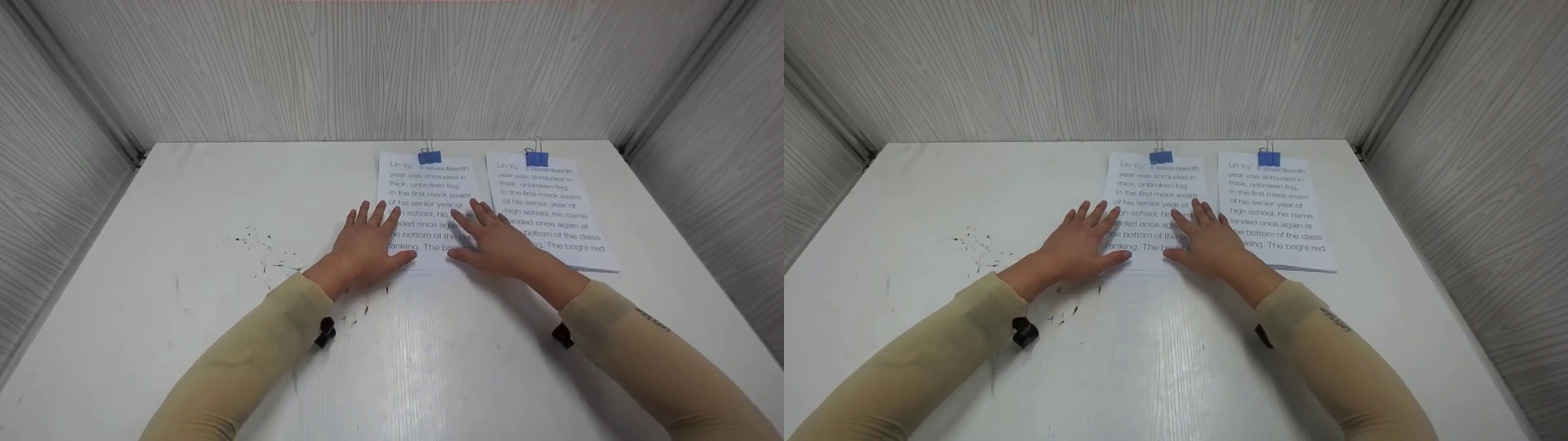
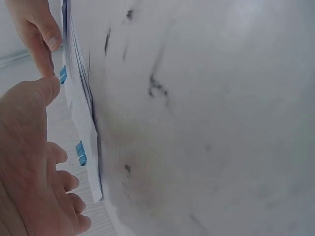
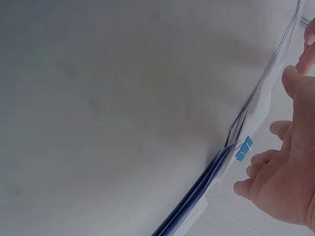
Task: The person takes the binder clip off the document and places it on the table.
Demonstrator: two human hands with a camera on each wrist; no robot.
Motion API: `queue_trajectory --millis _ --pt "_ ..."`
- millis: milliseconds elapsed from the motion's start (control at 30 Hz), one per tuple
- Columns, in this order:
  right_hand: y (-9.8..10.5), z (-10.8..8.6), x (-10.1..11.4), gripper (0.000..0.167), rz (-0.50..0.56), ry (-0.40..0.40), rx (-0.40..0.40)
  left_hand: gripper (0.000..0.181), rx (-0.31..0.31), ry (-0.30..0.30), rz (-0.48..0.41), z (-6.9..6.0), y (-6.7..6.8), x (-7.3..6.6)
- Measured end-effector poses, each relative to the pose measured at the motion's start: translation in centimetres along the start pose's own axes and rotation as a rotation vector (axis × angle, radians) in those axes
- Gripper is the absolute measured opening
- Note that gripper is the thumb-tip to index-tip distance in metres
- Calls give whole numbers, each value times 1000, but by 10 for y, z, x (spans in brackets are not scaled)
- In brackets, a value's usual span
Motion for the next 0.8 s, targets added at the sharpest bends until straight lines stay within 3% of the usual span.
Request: queue_trajectory --millis 367,800 --pt "-8 4 -3 82 15 -2 91 84 90 -91 -21 2 -6 -1" --pt "-8 4 -2 81 30 20 84 85 104 -95 18 8 -9 -1"
Point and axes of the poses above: each hand's wrist, its own z-axis towards the middle knuckle, its own y-axis out of the back of the hand, x = y × z, the point moved 5 cm from there along z, towards the middle knuckle, and after that the axes turned 6 degrees about z, right-handed, at the moved point
